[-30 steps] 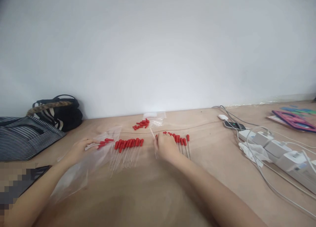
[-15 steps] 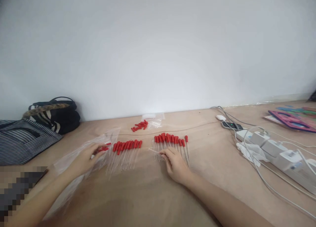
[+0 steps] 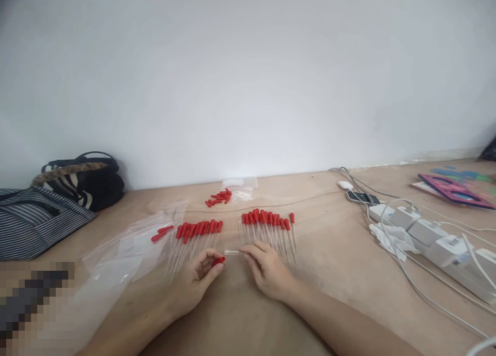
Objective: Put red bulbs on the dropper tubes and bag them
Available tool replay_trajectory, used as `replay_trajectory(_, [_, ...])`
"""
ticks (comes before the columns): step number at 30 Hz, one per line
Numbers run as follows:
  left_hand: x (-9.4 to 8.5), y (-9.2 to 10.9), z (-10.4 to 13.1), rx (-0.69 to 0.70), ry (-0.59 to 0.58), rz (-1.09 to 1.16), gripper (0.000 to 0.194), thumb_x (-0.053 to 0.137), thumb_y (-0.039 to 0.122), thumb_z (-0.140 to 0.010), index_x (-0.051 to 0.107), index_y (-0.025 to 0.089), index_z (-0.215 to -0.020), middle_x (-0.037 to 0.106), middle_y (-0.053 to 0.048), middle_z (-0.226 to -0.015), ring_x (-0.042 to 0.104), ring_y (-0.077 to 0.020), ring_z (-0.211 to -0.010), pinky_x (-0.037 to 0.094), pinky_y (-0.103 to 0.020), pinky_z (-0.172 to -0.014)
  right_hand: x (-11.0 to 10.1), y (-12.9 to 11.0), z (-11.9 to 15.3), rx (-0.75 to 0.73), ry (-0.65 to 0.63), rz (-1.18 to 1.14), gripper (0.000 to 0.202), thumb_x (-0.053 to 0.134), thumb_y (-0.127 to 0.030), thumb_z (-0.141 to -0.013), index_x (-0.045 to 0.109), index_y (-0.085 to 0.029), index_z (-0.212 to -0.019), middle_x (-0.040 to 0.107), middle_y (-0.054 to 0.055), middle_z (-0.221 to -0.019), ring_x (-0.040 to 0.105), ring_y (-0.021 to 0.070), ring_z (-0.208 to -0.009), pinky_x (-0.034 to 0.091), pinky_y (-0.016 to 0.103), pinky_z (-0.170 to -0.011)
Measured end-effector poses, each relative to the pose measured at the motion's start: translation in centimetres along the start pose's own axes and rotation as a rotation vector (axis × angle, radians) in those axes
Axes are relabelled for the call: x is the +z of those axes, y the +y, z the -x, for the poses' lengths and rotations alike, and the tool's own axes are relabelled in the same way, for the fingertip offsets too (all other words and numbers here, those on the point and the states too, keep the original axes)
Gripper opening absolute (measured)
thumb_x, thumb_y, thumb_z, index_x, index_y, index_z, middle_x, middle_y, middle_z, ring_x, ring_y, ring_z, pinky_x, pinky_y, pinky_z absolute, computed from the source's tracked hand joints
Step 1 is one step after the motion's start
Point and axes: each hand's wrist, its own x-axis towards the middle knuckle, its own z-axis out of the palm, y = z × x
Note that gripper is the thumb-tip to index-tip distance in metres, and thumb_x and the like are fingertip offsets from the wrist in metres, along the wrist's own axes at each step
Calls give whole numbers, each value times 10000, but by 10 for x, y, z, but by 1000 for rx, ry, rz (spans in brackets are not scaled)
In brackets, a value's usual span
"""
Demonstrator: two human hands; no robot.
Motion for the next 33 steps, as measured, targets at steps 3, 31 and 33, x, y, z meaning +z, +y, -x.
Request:
replay_trajectory(3, [-1, 0, 0, -47, 9, 71, 93, 548, 258, -738, 517, 185, -787, 568, 6, -741, 572, -135, -733, 474, -238, -695, 4, -4, -1, 1, 42, 33, 206, 393, -203, -863, 576, -190, -957, 587, 43, -775, 542, 142, -700, 431, 257, -634])
replay_trajectory(31, [8, -3, 2, -144, 287, 298, 249, 729, 374, -538, 668, 197, -702, 672, 10, -587, 624, -146, -576, 533, -240, -584, 13, -13, 4, -245, 149, 321, 328, 355, -72, -810, 554, -167, -1054, 532, 42, -677, 431, 141, -586, 328, 275, -562])
replay_trajectory(33, [7, -2, 3, -138, 261, 272, 245, 725, 369, -544, 672, 194, -707, 676, 4, -599, 621, -145, -576, 529, -237, -579, 10, -10, 3, -298, 138, 318, 341, 353, -70, -804, 550, -172, -1063, 527, 39, -679, 430, 137, -583, 321, 274, -563])
